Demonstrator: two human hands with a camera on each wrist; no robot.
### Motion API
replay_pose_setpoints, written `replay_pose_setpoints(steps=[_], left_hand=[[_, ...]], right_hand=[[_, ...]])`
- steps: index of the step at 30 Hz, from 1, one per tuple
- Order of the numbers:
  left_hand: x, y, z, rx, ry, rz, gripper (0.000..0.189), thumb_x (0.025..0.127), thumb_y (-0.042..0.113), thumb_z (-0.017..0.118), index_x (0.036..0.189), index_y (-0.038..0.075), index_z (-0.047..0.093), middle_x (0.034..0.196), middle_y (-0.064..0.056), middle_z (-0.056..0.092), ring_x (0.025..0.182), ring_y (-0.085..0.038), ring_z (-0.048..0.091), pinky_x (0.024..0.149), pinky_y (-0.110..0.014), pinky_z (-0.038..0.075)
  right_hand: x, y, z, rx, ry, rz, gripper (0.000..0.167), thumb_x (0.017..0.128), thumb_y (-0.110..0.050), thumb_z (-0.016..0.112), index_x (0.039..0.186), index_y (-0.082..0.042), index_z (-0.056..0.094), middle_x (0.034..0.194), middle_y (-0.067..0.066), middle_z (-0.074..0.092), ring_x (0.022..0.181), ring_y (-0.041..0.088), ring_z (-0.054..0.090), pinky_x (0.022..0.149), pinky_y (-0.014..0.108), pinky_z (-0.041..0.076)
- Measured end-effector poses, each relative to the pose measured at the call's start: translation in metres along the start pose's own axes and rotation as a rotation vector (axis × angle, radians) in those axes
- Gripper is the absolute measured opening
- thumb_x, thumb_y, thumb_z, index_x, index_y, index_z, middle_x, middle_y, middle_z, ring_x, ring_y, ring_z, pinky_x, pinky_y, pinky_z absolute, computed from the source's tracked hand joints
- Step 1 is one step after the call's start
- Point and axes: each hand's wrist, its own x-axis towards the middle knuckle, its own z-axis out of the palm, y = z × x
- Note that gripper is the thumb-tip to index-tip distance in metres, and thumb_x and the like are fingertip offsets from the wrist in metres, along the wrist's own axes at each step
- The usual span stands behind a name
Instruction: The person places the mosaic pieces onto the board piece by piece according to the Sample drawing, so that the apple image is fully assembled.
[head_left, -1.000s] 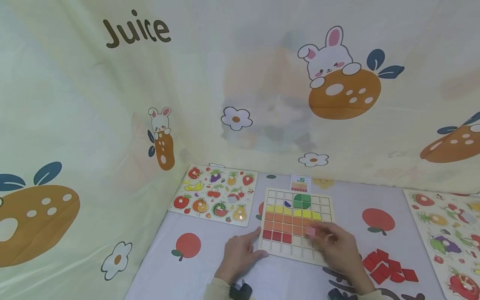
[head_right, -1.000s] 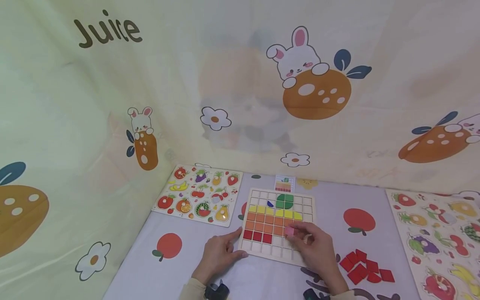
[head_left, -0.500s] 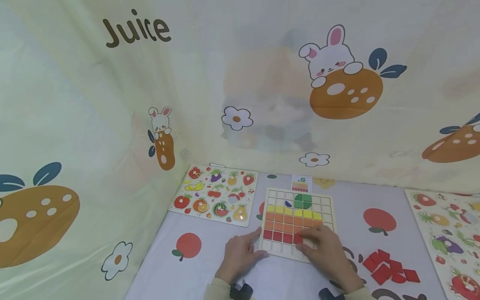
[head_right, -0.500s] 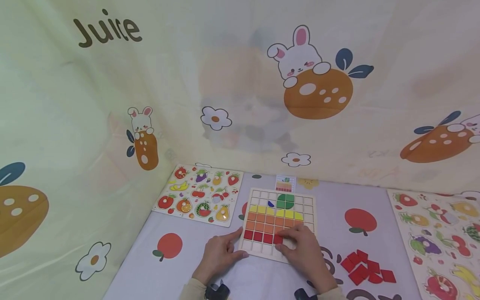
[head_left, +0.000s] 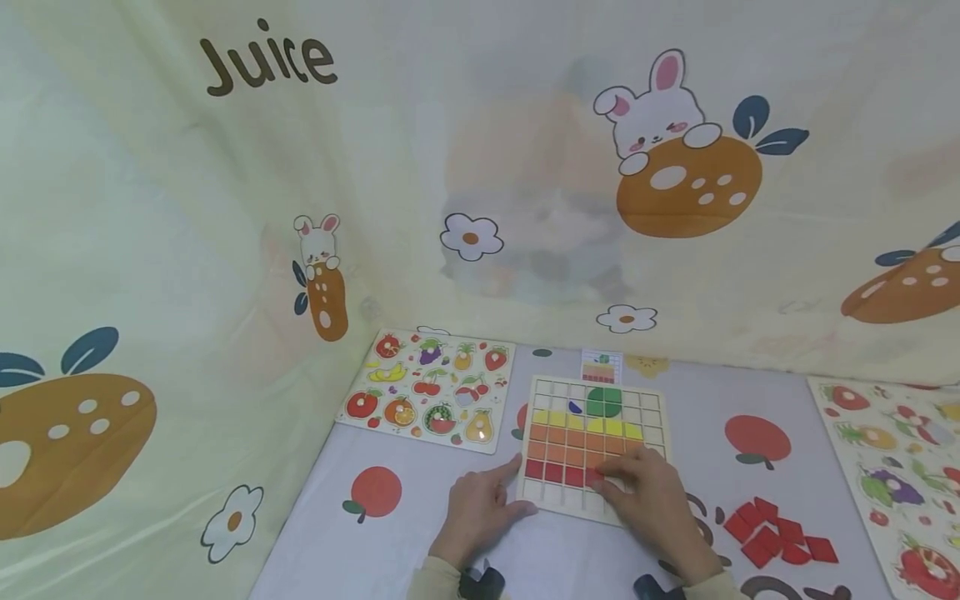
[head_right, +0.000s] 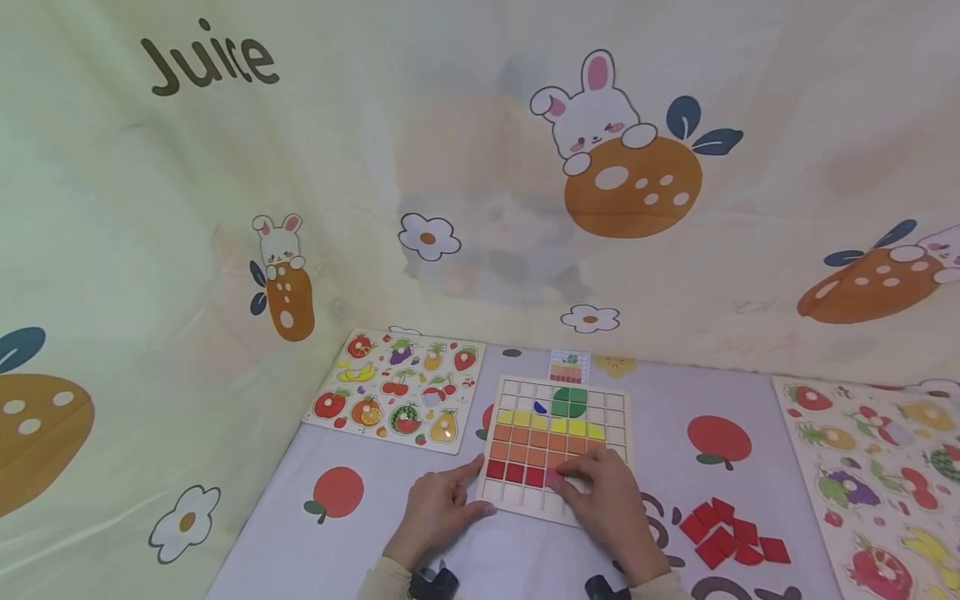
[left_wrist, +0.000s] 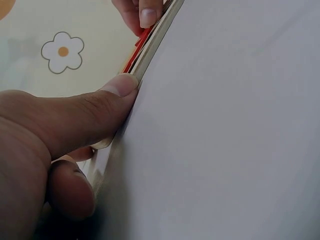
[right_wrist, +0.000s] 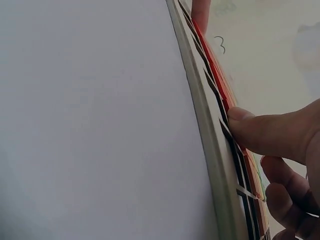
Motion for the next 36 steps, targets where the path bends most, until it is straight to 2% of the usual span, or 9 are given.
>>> replay_pose_setpoints(steps=[8, 15, 24, 27, 32, 34, 36], left_hand=[[-0.001, 0.001, 0.000, -0.006, -0.005, -0.004, 0.072, 0.085, 0.042, 0.089, 0.150, 0.027, 0.062, 0.056, 0.006, 0.047, 0.052, -0.013, 0.041, 0.056, -0.024, 0.029], [-0.001, 0.001, -0.001, 0.003, -0.003, 0.003, 0.072, 0.085, 0.043, 0.088, 0.150, 0.026, 0.062, 0.056, 0.006, 0.047, 0.052, -0.013, 0.040, 0.056, -0.024, 0.029], [0.000, 0.001, -0.002, 0.006, 0.011, 0.016, 0.072, 0.085, 0.043, 0.088, 0.150, 0.025, 0.063, 0.055, 0.007, 0.046, 0.051, -0.011, 0.038, 0.055, -0.023, 0.028], [0.000, 0.001, -0.001, -0.001, 0.011, 0.016, 0.072, 0.085, 0.042, 0.089, 0.149, 0.025, 0.063, 0.055, 0.007, 0.046, 0.050, -0.011, 0.039, 0.054, -0.023, 0.028], [0.000, 0.001, -0.001, -0.002, 0.010, 0.018, 0.072, 0.085, 0.043, 0.089, 0.149, 0.025, 0.063, 0.056, 0.007, 0.047, 0.051, -0.011, 0.040, 0.055, -0.023, 0.029], [-0.001, 0.002, -0.001, -0.006, 0.011, 0.018, 0.072, 0.085, 0.043, 0.089, 0.149, 0.025, 0.063, 0.055, 0.007, 0.047, 0.050, -0.011, 0.040, 0.055, -0.023, 0.029], [-0.001, 0.002, -0.001, -0.007, 0.010, 0.017, 0.072, 0.084, 0.042, 0.089, 0.149, 0.025, 0.063, 0.055, 0.007, 0.047, 0.050, -0.012, 0.040, 0.054, -0.023, 0.029]], right_hand=[[-0.001, 0.003, 0.001, -0.038, -0.015, -0.015, 0.025, 0.085, -0.028, 0.090, 0.107, -0.017, 0.086, 0.095, -0.002, 0.060, 0.090, 0.017, 0.049, 0.074, 0.031, 0.042], [-0.006, 0.002, 0.000, -0.022, -0.011, -0.022, 0.026, 0.084, -0.027, 0.092, 0.107, -0.018, 0.086, 0.095, -0.003, 0.059, 0.089, 0.015, 0.048, 0.072, 0.027, 0.043], [-0.005, 0.004, 0.002, 0.002, 0.053, -0.063, 0.024, 0.082, -0.027, 0.093, 0.103, -0.017, 0.086, 0.093, -0.005, 0.060, 0.090, 0.015, 0.049, 0.075, 0.030, 0.045], [-0.005, 0.006, -0.002, -0.002, 0.058, -0.036, 0.026, 0.081, -0.031, 0.094, 0.102, -0.019, 0.086, 0.098, -0.004, 0.063, 0.095, 0.016, 0.054, 0.079, 0.032, 0.048], [-0.005, 0.022, -0.029, 0.001, 0.012, 0.128, 0.037, 0.084, -0.042, 0.090, 0.108, -0.015, 0.085, 0.107, 0.005, 0.068, 0.100, 0.024, 0.059, 0.072, 0.032, 0.054], [-0.007, 0.035, -0.048, -0.021, -0.027, 0.170, 0.047, 0.084, -0.043, 0.089, 0.117, -0.010, 0.082, 0.114, 0.012, 0.069, 0.103, 0.031, 0.060, 0.075, 0.040, 0.058], [-0.010, 0.052, -0.067, -0.076, -0.066, 0.180, 0.058, 0.082, -0.044, 0.091, 0.125, -0.007, 0.077, 0.122, 0.020, 0.068, 0.108, 0.037, 0.059, 0.084, 0.052, 0.059]])
